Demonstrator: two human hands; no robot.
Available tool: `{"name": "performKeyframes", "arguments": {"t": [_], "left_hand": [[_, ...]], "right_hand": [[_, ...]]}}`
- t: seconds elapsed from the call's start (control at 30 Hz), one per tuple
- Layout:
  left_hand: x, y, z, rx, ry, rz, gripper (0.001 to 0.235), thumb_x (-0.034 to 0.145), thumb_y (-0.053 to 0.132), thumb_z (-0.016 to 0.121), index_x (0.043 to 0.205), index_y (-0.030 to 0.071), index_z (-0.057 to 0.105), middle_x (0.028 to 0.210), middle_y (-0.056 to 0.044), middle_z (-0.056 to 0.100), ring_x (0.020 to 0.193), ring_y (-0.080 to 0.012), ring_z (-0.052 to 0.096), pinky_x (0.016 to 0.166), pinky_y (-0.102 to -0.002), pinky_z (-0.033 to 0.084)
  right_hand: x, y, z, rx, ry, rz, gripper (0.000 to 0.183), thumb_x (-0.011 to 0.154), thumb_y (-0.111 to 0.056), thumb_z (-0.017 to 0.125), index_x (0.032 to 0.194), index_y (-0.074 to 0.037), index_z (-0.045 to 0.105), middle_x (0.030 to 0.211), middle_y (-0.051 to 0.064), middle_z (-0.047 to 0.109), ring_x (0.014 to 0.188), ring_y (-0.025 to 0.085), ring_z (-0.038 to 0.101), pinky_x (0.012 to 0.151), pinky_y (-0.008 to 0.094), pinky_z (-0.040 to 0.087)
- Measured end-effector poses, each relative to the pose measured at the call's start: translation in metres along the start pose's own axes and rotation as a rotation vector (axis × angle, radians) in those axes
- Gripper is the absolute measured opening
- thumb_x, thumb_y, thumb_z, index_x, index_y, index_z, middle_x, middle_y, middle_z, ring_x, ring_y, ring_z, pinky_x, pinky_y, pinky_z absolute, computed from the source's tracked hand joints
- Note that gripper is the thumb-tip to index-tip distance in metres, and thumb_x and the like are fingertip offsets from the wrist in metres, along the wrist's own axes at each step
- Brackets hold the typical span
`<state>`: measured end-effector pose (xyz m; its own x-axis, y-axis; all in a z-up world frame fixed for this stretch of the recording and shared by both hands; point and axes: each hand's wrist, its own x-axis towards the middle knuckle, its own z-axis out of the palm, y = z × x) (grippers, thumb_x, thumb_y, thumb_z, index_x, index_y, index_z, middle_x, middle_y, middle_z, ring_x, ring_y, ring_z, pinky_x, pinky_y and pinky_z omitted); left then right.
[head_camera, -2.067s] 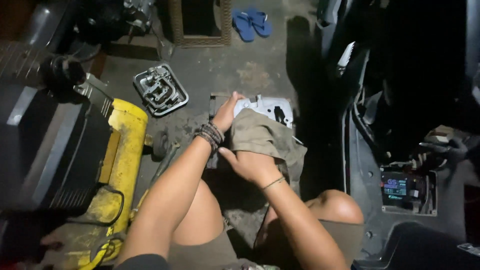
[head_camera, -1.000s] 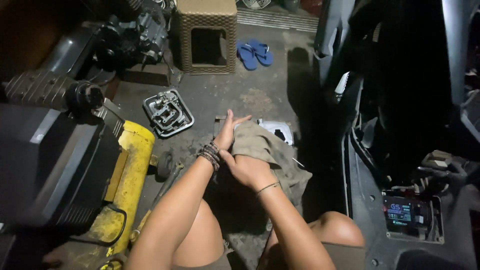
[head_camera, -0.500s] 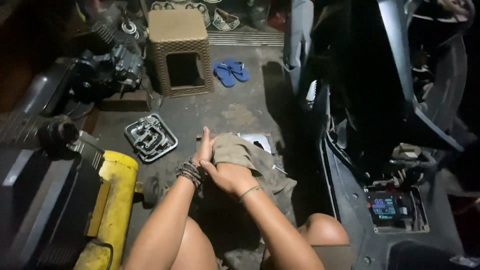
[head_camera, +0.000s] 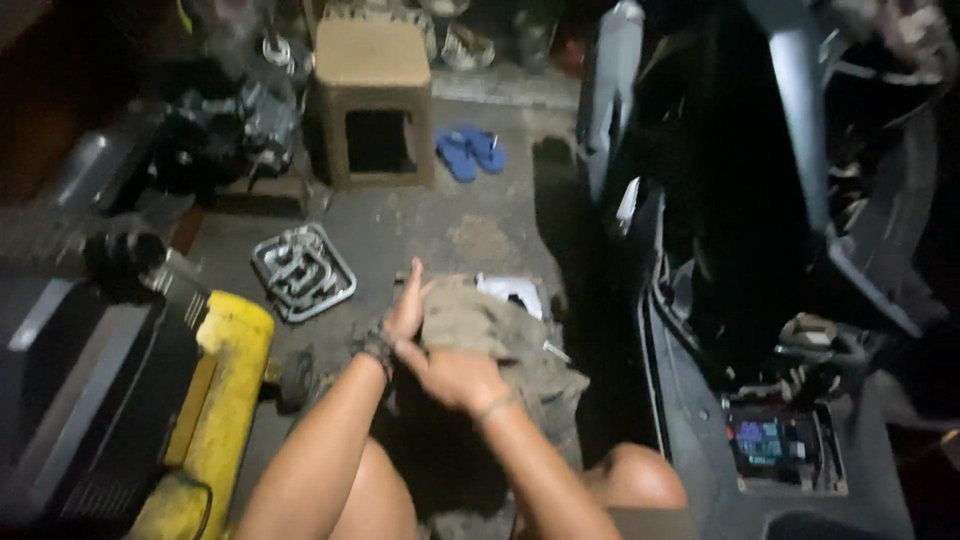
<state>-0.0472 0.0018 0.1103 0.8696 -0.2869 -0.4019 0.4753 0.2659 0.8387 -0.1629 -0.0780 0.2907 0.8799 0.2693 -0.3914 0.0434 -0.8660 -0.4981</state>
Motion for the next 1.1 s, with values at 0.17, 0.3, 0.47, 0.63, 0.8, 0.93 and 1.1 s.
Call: {"name": "performKeyframes", "arguments": {"t": [0.17, 0.3, 0.47, 0.63, 0.8, 0.93, 1.1], "left_hand": [[0.041, -0.027, -0.035, 0.049, -0.230, 0.120, 0.089, 0.098, 0.065, 0.018, 0.124, -0.002, 0.070, 0.129, -0.015, 0.070, 0.111, -0.0213, 0.063, 0.102, -0.031, 0.047], [0.057, -0.044, -0.040, -0.048, -0.338, 0.162, 0.088, 0.100, 0.064, 0.021, 0.119, -0.005, 0.071, 0.129, -0.017, 0.069, 0.116, -0.0224, 0.062, 0.107, -0.033, 0.045], [-0.003, -0.007, 0.000, -0.107, -0.108, 0.086, 0.094, 0.098, 0.074, 0.037, 0.165, 0.019, -0.002, 0.172, -0.008, -0.006, 0.158, -0.0279, 0.006, 0.129, -0.046, 0.004], [0.081, -0.065, -0.052, -0.149, -0.184, 0.065, 0.091, 0.094, 0.082, 0.038, 0.144, 0.006, 0.043, 0.130, -0.016, 0.061, 0.123, -0.0247, 0.058, 0.109, -0.037, 0.046], [0.067, -0.049, -0.044, -0.119, -0.193, 0.036, 0.092, 0.091, 0.086, 0.035, 0.121, 0.006, 0.068, 0.114, -0.014, 0.074, 0.109, -0.0211, 0.068, 0.101, -0.032, 0.051], [0.005, 0.000, -0.010, 0.030, -0.170, 0.012, 0.094, 0.098, 0.077, 0.032, 0.166, 0.019, 0.001, 0.172, -0.009, 0.007, 0.156, -0.0323, 0.006, 0.126, -0.052, 0.003], [0.099, -0.072, -0.060, 0.011, -0.242, 0.070, 0.096, 0.088, 0.091, 0.029, 0.120, 0.007, 0.063, 0.093, -0.014, 0.072, 0.086, -0.0201, 0.071, 0.078, -0.027, 0.057]], "right_hand": [[0.014, 0.078, 0.111, 0.045, 0.440, -0.267, 0.074, 0.098, -0.046, 0.052, 0.152, 0.002, 0.039, 0.157, 0.027, 0.039, 0.143, 0.046, 0.035, 0.117, 0.051, 0.022], [0.039, 0.062, 0.077, -0.042, 0.511, -0.272, 0.077, 0.100, -0.052, 0.048, 0.152, 0.004, 0.039, 0.155, 0.028, 0.042, 0.141, 0.046, 0.040, 0.116, 0.049, 0.026], [0.034, 0.004, -0.007, 0.033, -0.024, 0.079, 0.092, 0.099, -0.069, 0.019, 0.136, 0.004, 0.061, 0.133, 0.029, 0.064, 0.133, 0.043, 0.056, 0.112, 0.059, 0.040], [0.019, 0.044, 0.061, -0.024, 0.186, -0.014, 0.079, 0.101, -0.059, 0.039, 0.152, 0.000, 0.040, 0.154, 0.026, 0.044, 0.142, 0.043, 0.039, 0.118, 0.051, 0.026], [0.017, 0.017, 0.033, -0.095, 0.013, 0.084, 0.085, 0.104, -0.066, 0.032, 0.157, 0.000, 0.033, 0.160, 0.028, 0.035, 0.150, 0.041, 0.030, 0.125, 0.054, 0.015], [0.042, 0.001, 0.002, -0.019, -0.086, 0.109, 0.092, 0.102, -0.065, 0.015, 0.135, 0.009, 0.059, 0.136, 0.032, 0.060, 0.136, 0.044, 0.053, 0.117, 0.059, 0.036], [0.021, 0.039, 0.066, -0.060, 0.067, 0.047, 0.086, 0.103, -0.062, 0.034, 0.155, 0.007, 0.032, 0.158, 0.034, 0.034, 0.149, 0.046, 0.032, 0.124, 0.058, 0.017]]}}
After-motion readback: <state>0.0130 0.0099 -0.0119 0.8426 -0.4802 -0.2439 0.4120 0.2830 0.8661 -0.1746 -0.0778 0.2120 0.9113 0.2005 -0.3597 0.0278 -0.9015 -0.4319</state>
